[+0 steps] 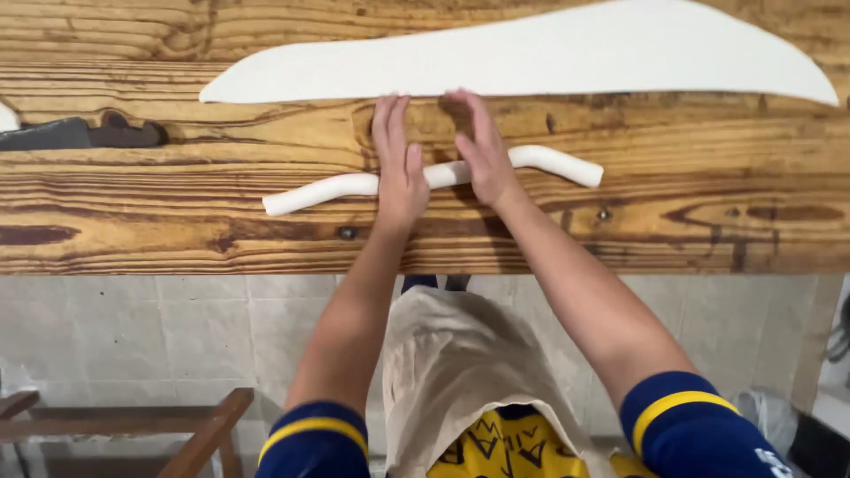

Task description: Rolling dough into long strips, cutting them into smaller pieces with a knife, and placing them on a baking tray

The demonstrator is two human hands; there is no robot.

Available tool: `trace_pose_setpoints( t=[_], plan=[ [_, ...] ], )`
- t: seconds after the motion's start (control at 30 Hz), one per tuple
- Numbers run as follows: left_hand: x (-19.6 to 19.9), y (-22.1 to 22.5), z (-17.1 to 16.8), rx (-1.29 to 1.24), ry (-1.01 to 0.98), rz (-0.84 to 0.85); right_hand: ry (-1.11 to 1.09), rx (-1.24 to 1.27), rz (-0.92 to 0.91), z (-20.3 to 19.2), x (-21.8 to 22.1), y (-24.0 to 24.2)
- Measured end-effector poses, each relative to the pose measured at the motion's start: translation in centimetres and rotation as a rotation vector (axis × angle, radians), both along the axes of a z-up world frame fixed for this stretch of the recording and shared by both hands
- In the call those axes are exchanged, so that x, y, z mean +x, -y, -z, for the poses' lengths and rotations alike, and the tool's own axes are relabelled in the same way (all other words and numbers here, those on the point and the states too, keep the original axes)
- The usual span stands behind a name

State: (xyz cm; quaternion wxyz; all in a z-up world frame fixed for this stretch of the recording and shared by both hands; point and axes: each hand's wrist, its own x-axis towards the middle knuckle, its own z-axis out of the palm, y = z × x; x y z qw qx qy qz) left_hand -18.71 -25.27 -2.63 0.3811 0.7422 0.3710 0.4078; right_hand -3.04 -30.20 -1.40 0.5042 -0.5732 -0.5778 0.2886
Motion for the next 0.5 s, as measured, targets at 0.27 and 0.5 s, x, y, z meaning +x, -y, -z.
trace_pose_setpoints(
  t=[0.27,0.5],
  plan=[
    [-1.0,0.2,-1.8,0.050,-0.009,0.089,0.209,0.039,-0.010,0.4,0.1,2.7],
    [-8.6,4.1,-4.1,0.182,-0.583,-0.206,0.677,-0.348,0.168,-5.2,1.2,7.7]
  ],
)
